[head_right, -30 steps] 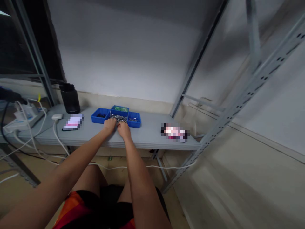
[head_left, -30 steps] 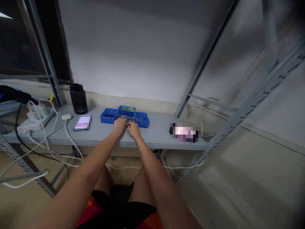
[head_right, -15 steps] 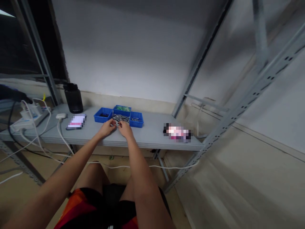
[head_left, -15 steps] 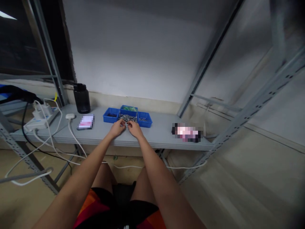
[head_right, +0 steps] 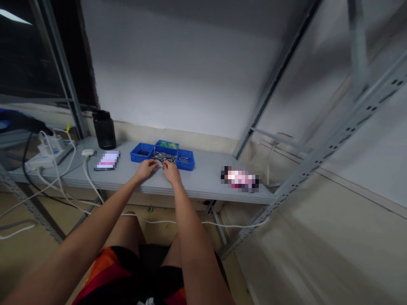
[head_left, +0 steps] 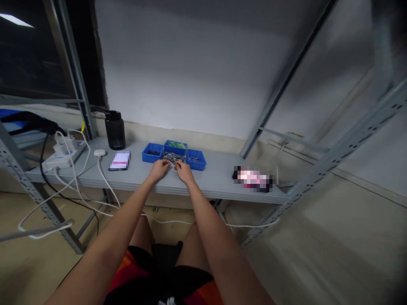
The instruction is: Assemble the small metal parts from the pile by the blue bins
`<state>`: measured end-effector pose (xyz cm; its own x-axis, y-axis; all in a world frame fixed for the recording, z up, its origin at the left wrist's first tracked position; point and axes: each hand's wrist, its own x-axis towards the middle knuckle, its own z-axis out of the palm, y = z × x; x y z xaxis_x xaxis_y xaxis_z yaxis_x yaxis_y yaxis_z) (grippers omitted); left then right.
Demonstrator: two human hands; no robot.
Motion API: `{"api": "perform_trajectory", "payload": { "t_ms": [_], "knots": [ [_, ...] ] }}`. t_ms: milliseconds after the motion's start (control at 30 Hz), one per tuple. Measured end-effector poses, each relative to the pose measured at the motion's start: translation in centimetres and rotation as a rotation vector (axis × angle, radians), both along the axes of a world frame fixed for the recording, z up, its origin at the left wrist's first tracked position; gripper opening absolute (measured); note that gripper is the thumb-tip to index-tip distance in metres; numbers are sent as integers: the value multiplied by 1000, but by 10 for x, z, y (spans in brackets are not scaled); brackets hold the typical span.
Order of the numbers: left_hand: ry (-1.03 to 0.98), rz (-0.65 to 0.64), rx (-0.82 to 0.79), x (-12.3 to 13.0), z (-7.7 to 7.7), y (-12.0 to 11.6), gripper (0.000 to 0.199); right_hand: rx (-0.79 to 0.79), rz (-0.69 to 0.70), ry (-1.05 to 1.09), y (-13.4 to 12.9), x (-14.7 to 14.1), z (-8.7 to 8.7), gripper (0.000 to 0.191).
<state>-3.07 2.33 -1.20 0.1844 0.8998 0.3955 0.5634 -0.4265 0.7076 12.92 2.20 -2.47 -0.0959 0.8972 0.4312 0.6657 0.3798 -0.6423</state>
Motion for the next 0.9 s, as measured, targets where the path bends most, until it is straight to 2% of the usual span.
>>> {"api": "perform_trajectory", "payload": {
  "t_ms": [100,233,333,467,600,767,900],
  "knots": [
    [-32,-20,-2,-1,2,-1,27,14,3,-42,-1,0,1,26],
    [-109,-3,0,-3,3,0,27,34,102,-187,-4,-1,2,23],
    [-171,-62,-18,-4,1,2,26,44,141,-229,-3,-2,1,22],
    [-198,-138,-33,-3,0,2,26,25,117,-185,-1,0,-1,25],
    [-181,-116,10,-4,-2,4,25,11,103,-130,0,1,-1,23],
    [-183,-14,1,-4,-7,8,29,15,67,-14,-2,0,0,24],
    [-153,-51,11,-4,-8,8,29,34,51,39,-2,-1,0,25]
  ]
}}
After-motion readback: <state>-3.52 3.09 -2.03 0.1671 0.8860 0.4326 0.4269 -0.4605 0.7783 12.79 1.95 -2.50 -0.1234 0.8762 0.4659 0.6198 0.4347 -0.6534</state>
